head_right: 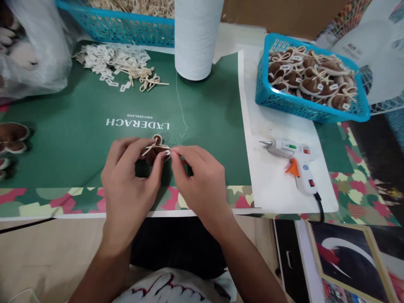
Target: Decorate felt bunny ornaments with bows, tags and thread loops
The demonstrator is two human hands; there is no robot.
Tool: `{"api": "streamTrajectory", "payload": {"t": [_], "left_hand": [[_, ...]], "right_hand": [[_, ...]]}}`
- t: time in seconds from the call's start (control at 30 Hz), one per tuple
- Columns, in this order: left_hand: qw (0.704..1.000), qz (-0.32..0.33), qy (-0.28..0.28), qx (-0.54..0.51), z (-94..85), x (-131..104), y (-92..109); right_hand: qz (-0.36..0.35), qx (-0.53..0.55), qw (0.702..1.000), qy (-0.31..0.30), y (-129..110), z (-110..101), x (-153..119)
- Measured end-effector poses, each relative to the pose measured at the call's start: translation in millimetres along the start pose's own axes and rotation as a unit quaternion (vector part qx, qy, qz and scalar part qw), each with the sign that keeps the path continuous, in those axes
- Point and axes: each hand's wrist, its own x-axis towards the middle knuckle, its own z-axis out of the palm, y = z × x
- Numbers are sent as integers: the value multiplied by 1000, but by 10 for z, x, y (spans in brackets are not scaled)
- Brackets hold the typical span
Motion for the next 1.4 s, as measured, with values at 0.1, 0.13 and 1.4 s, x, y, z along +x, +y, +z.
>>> {"api": "streamTrajectory", "payload": {"t": [0.1, 0.13, 1.4], "left_hand": [[1000, -3, -3, -4, -1, -9, -4], [1000, -4, -3, -3, -1, -11, -6], [1000, -16, -5, 1, -50, 29, -43]], "right_hand": [[-58, -36, 997, -18, 25, 15, -79], [-67, -54, 996, -26, 36, 25, -93], [78, 16, 996, -46, 73, -252, -229]]}}
